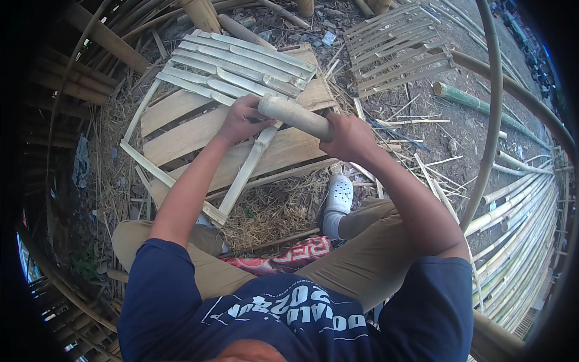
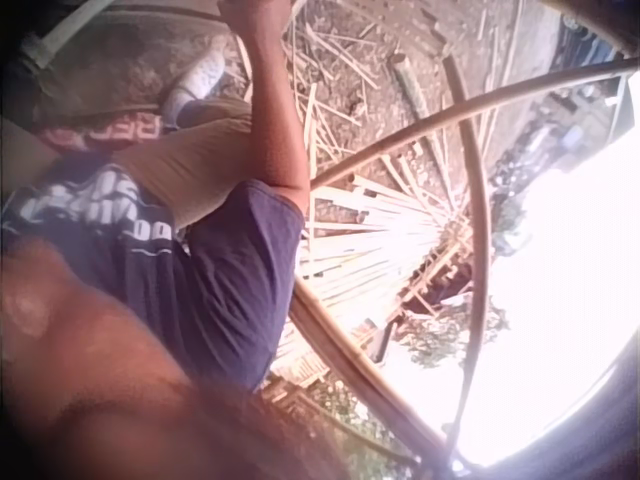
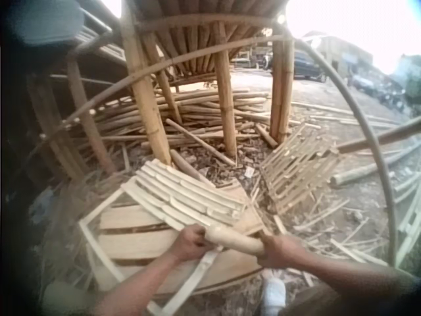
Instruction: The person aligns bamboo slats onto a wooden frame and hammers the pieces into place using a bamboo mallet.
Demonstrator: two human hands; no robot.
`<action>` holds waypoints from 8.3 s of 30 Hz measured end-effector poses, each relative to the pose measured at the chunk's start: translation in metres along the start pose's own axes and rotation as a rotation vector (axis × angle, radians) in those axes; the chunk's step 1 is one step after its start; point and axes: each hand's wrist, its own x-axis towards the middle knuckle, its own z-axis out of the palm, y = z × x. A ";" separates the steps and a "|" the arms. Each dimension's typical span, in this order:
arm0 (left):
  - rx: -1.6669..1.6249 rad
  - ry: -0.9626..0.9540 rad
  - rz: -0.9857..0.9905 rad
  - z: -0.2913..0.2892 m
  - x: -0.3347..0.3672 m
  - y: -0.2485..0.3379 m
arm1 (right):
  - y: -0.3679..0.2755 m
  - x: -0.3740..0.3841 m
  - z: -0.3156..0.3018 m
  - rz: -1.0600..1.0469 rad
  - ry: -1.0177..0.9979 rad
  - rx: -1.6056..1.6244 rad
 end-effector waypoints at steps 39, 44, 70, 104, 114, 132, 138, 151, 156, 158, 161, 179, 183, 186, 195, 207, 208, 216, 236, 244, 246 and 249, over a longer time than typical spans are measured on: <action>-0.001 -0.116 -0.095 -0.005 -0.004 -0.008 | -0.010 -0.008 0.000 0.042 0.065 -0.077; 0.019 -0.134 -0.056 -0.007 -0.002 -0.007 | -0.011 -0.010 -0.003 0.036 0.052 -0.095; 0.033 -0.056 0.045 -0.005 0.002 -0.006 | -0.014 -0.013 -0.011 0.033 -0.030 -0.204; -0.047 -0.011 -0.049 0.001 -0.001 -0.002 | -0.022 -0.020 -0.003 0.111 0.070 -0.124; 0.012 -0.002 -0.042 0.000 -0.001 -0.006 | -0.016 -0.015 -0.008 0.049 -0.009 -0.189; 0.016 -0.048 -0.070 -0.007 0.003 0.005 | -0.019 -0.010 -0.016 0.069 0.172 -0.029; -0.048 -0.070 -0.040 -0.015 0.001 0.009 | -0.011 -0.006 -0.022 0.077 0.158 -0.070; 0.113 0.092 -0.121 -0.020 0.031 0.018 | -0.007 -0.007 -0.025 0.083 0.103 -0.087; 0.690 0.005 -0.186 -0.003 0.044 -0.014 | 0.000 -0.005 -0.020 0.077 0.104 -0.067; 0.684 -0.101 -0.338 0.001 0.041 -0.024 | -0.001 -0.003 -0.020 0.069 0.095 -0.073; 0.782 -0.175 -0.401 0.006 0.038 -0.031 | 0.001 -0.006 -0.018 0.053 0.067 -0.082; 0.811 -0.289 -0.422 0.004 0.044 -0.031 | -0.001 -0.005 -0.004 0.002 -0.034 -0.149; 0.790 -0.287 -0.411 0.004 0.043 -0.036 | -0.003 -0.006 -0.004 -0.016 0.004 -0.134; 0.799 -0.261 -0.389 0.009 0.041 -0.035 | -0.001 -0.006 -0.002 -0.005 0.009 -0.122; 0.761 -0.231 -0.374 0.003 0.042 -0.039 | -0.007 -0.007 -0.006 -0.062 0.010 -0.177; 0.873 -0.310 -0.245 -0.030 0.045 -0.037 | -0.006 -0.006 -0.004 -0.031 -0.048 -0.163; 0.868 -0.313 -0.248 -0.028 0.042 -0.040 | -0.005 -0.005 -0.003 -0.039 -0.049 -0.163; 0.741 -0.238 -0.278 -0.020 0.042 -0.040 | -0.009 -0.010 -0.003 -0.015 -0.024 -0.156; 0.724 -0.230 -0.298 -0.020 0.040 -0.045 | -0.022 -0.016 -0.004 -0.057 0.218 -0.091; 0.735 -0.200 -0.296 -0.019 0.039 -0.045 | -0.014 -0.009 -0.004 0.037 0.025 -0.183; 0.741 -0.205 -0.298 -0.018 0.040 -0.044 | -0.012 -0.008 -0.001 0.044 -0.014 -0.209; 0.736 -0.194 -0.299 -0.019 0.040 -0.043 | -0.009 -0.009 0.002 0.031 -0.012 -0.208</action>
